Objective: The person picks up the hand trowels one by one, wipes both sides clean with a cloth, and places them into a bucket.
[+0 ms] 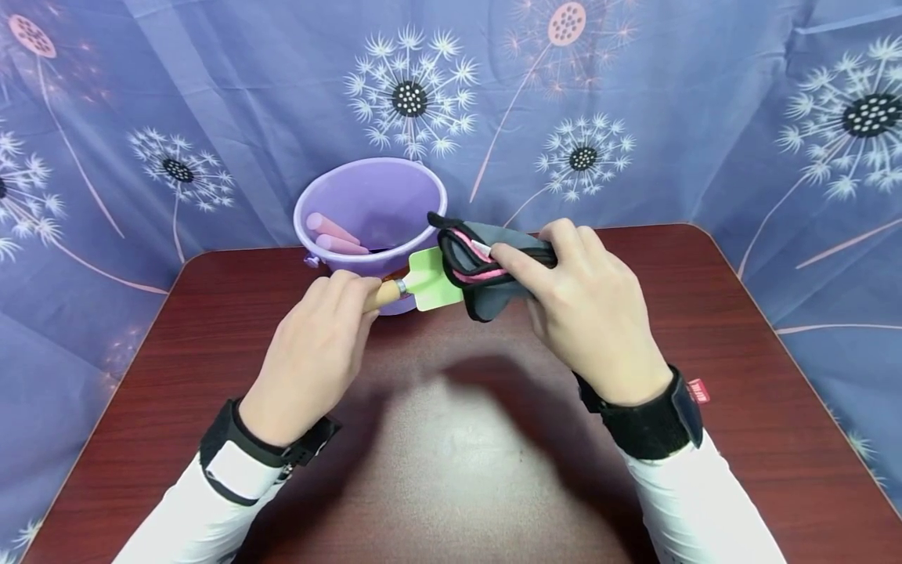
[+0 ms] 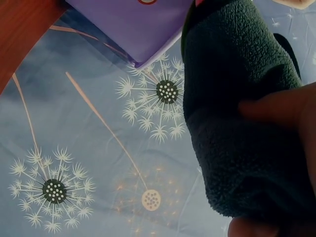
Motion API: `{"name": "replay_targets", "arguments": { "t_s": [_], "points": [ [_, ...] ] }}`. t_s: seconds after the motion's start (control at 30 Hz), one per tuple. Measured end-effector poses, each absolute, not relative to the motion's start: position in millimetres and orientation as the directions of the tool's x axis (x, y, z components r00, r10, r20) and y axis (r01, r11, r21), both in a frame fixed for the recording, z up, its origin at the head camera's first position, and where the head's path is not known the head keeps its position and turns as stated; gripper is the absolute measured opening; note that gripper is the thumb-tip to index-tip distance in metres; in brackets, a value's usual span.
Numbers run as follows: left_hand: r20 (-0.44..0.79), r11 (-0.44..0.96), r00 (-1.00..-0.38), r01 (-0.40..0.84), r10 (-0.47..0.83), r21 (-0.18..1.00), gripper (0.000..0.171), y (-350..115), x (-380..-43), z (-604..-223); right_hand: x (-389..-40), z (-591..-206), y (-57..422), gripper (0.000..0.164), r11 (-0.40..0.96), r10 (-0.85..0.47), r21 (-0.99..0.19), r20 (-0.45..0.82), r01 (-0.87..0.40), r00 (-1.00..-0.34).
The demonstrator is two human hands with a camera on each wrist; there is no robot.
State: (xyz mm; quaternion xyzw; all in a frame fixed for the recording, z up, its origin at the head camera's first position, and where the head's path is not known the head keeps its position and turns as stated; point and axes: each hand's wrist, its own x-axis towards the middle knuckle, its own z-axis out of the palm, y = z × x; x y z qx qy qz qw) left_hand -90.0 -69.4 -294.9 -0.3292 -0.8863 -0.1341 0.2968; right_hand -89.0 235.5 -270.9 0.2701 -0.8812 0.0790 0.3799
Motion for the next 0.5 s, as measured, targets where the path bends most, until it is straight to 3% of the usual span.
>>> {"name": "replay_targets", "arguments": {
  "t_s": [0.27,0.5],
  "points": [
    [0.644,0.733,-0.594,0.676,0.481,0.075,0.017,-70.6,-91.4,-295.3,-90.2,-271.5,239.3,0.06,0.87,-0.317,-0.018,0.744,-0.492,-0.588],
    [0.652,0.73,-0.591,0.678,0.475,0.083,0.022,-69.8,-92.6,-297.4,-89.8,-270.6,242.8,0.051,0.898,-0.271,-0.034,0.743,-0.44,-0.612]
  ]
}}
